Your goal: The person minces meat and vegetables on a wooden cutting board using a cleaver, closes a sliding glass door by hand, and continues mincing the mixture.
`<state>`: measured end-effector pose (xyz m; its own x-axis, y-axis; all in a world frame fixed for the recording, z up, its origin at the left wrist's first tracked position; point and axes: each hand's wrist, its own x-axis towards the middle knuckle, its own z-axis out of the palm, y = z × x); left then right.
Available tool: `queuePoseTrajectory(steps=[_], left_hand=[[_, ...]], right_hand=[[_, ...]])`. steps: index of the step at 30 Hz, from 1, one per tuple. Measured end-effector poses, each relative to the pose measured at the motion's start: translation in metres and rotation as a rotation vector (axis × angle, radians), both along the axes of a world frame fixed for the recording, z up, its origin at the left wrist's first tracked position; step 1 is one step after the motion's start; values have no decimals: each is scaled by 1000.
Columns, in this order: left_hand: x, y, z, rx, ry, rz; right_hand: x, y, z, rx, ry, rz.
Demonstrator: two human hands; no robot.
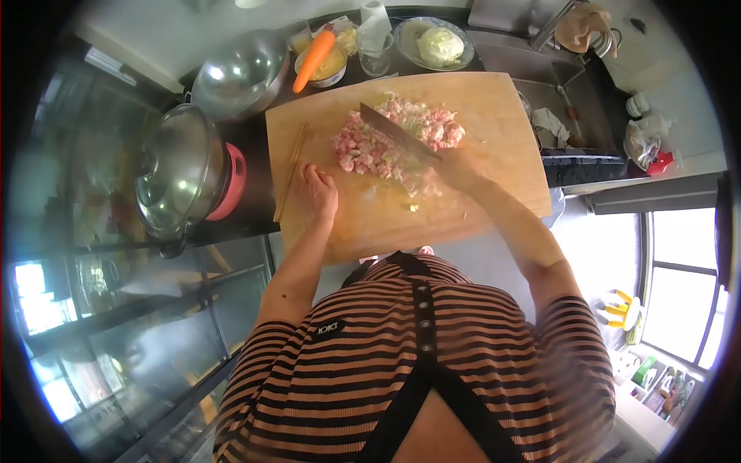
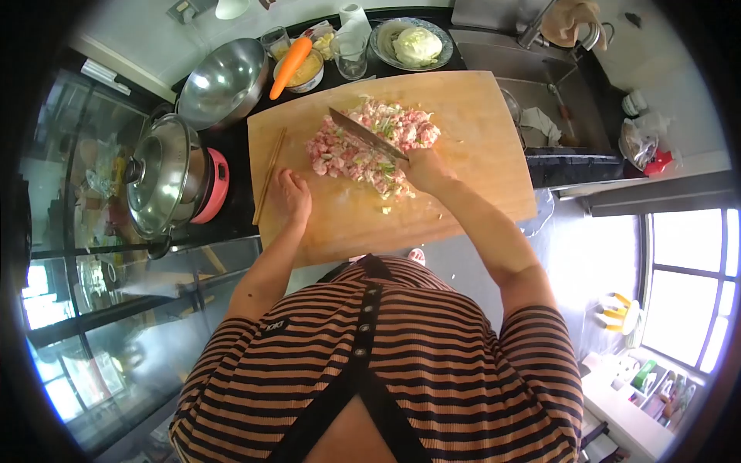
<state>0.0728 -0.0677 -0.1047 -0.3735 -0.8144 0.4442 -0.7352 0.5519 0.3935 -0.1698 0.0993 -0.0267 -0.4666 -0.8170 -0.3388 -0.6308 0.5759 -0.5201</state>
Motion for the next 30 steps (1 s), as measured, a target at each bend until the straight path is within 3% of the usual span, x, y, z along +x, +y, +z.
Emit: queuePoseTrajectory(steps=[2,5,8,12,15,17,19,22,23,27,30], left_hand=[[-4,0,2,15,9,9],[-6,-1,-5,-103,82,-9],[-5,3,8,-69,25,9],[-4,-3,1,-128,-2,1],[-3,2,-1,-94,-30,9],[-4,1,3,-53,-40,2],[-1,1,-3,-52,-23,8],[-7,1,-1,-48,79,-5],[-7,3,0,-40,119,-17],[-7,0,-9,-87,121,-28],[-5,1,0,-59,65,-39]], right_hand=[[9,-5,69,-58,-23,-49],[21,-4,113,-236,-11,-146],[16,-2,19,104,45,-77],[0,-3,24,86,-90,-75],[11,-3,102,-78,-38,-154],[5,-3,69,-25,19,-177],[-11,8,-27,-17,76,-137],[-30,4,-30,25,-15,-53],[-19,8,17,82,-22,-140],[-17,57,65,-175,-276,-484],[-14,115,49,-288,-412,-754]])
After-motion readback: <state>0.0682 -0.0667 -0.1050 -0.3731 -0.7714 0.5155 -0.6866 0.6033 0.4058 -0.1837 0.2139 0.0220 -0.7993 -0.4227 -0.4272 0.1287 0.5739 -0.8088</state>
